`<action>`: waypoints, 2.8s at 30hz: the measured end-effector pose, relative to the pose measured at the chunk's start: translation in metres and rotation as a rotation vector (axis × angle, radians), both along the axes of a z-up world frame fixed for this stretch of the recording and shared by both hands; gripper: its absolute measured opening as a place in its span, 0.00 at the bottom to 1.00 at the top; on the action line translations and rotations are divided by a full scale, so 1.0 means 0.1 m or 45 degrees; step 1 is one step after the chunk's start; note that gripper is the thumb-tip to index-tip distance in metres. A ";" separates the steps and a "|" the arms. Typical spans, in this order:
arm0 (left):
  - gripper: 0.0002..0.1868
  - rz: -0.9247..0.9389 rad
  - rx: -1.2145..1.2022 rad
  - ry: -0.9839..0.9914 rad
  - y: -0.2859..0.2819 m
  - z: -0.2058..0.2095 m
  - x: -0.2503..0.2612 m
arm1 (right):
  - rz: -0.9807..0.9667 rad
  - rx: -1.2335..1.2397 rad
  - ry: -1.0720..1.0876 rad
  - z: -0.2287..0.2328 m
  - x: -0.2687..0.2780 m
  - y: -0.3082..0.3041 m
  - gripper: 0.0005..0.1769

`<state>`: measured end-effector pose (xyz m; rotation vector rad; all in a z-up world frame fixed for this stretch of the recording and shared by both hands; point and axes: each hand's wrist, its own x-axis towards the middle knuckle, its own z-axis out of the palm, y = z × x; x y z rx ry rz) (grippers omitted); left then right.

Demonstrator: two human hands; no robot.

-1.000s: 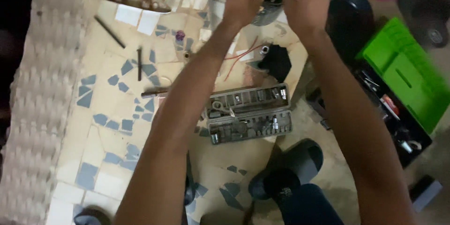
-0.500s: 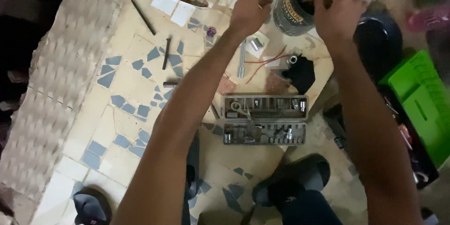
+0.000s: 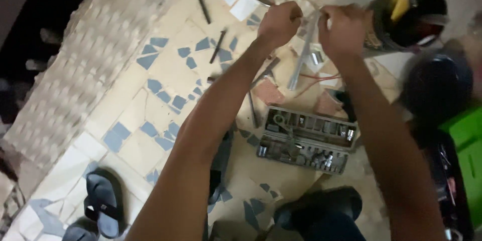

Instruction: Repairing or assembling small electronic components using various tools on the floor

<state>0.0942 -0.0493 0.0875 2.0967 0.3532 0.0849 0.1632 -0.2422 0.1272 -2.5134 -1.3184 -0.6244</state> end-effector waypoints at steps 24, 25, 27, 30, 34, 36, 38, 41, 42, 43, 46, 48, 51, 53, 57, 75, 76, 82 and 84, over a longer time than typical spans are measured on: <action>0.11 0.530 0.019 0.670 2.08 -0.61 -1.69 | 0.376 -0.446 0.360 -1.63 -1.06 2.76 0.28; 0.11 0.536 0.015 0.674 2.08 -0.66 -1.71 | 0.383 -0.450 0.364 -1.64 -1.06 2.79 0.28; 0.15 0.498 0.024 0.556 2.06 -0.75 -1.73 | 0.406 -0.281 0.038 -1.66 -1.04 2.81 0.16; 0.12 0.507 0.083 0.428 1.96 -0.92 -1.73 | 0.456 -0.269 -0.139 -1.82 -0.96 2.76 0.12; 0.03 0.389 0.151 0.517 1.81 -0.88 -1.74 | 0.395 -0.231 -0.190 -2.02 -0.94 2.73 0.14; 0.09 0.314 0.115 0.570 1.71 -0.78 -1.73 | 0.284 -0.372 -0.068 -2.07 -0.92 2.72 0.19; 0.12 0.262 0.201 0.592 1.61 -0.90 -1.73 | 0.240 -0.325 -0.006 -2.12 -0.91 2.69 0.16; 0.14 0.236 0.412 0.514 1.47 -1.12 -1.68 | 0.204 -0.189 0.194 -1.87 -0.92 2.64 0.15; 0.12 0.265 0.534 0.424 1.41 -1.20 -1.68 | 0.217 -0.100 0.341 -1.73 -0.95 2.61 0.15; 0.12 0.257 0.532 0.418 1.41 -1.19 -1.67 | 0.208 -0.102 0.337 -1.73 -0.93 2.56 0.15; 0.10 0.219 0.530 0.453 1.40 -1.15 -1.61 | 0.197 -0.022 0.441 -1.67 -0.87 2.38 0.12; 0.15 0.207 0.438 0.679 1.39 -1.11 -1.54 | 0.205 0.033 0.736 -1.56 -0.84 2.23 0.16; 0.15 0.228 0.770 0.287 1.31 -1.89 -1.48 | 0.280 0.056 0.661 -1.27 -0.78 1.93 0.06; 0.15 0.227 0.619 0.341 1.27 -1.57 -1.35 | 0.231 0.074 0.599 -1.39 -0.61 1.70 0.14; 0.09 0.230 0.202 0.415 1.11 -0.83 -1.12 | 0.050 0.129 0.527 -1.41 -0.29 1.10 0.11; 0.04 -0.309 -0.157 -0.588 -0.79 0.39 0.07 | -0.177 0.349 0.225 0.45 -0.15 -1.65 0.07; 0.04 -0.334 -0.152 -0.599 -0.91 0.46 0.12 | -0.197 0.359 0.209 0.52 -0.12 -1.77 0.07; 0.03 -0.400 -0.276 -0.677 -1.54 0.72 0.42 | -0.211 0.443 0.037 1.07 -0.06 -2.14 0.03; 0.10 -0.455 -0.129 -0.756 -1.65 0.59 0.51 | -0.248 0.356 0.088 1.10 -0.03 -2.18 0.05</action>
